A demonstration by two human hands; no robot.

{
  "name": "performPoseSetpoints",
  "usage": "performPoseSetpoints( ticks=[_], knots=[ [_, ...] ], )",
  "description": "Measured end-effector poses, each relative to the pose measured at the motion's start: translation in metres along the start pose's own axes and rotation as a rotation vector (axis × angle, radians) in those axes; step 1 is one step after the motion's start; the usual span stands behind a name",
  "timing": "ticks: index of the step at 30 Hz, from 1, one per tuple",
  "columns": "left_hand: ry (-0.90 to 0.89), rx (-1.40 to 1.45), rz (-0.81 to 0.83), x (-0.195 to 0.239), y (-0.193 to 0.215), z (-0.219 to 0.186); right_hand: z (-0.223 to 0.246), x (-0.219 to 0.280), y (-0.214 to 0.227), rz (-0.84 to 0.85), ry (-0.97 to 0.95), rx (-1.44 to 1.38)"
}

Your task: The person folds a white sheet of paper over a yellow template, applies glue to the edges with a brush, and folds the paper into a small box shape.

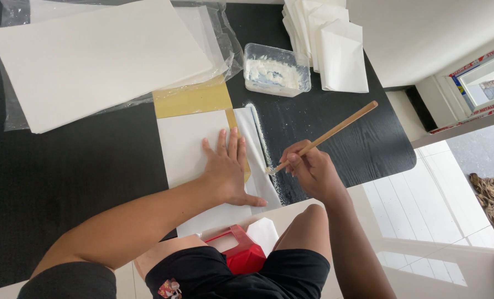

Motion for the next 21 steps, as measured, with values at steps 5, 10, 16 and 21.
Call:
performPoseSetpoints(
  ticks=[5, 10, 16, 21],
  knots=[
    [0.013, -0.021, -0.045, -0.004, -0.004, 0.000, 0.006, 0.007, 0.009, -0.140, 0.100, 0.000],
    [0.019, -0.002, -0.066, -0.010, -0.009, 0.001, 0.005, 0.011, -0.004, -0.161, 0.182, 0.001],
    [0.009, 0.013, -0.069, -0.014, -0.013, 0.003, -0.003, 0.034, -0.003, -0.086, 0.062, -0.016],
    [0.013, -0.033, -0.044, -0.002, -0.004, 0.002, 0.006, 0.046, 0.003, -0.025, 0.007, -0.007]
  ],
)
Point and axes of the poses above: each hand's wrist, its own x-axis away from the middle knuckle, its own y-axis out of the back of the hand, z = x × y, the point moved 2 cm from there along -x, towards the middle knuckle, and after that the axes turned 2 degrees about z, right-handed, at the moved point
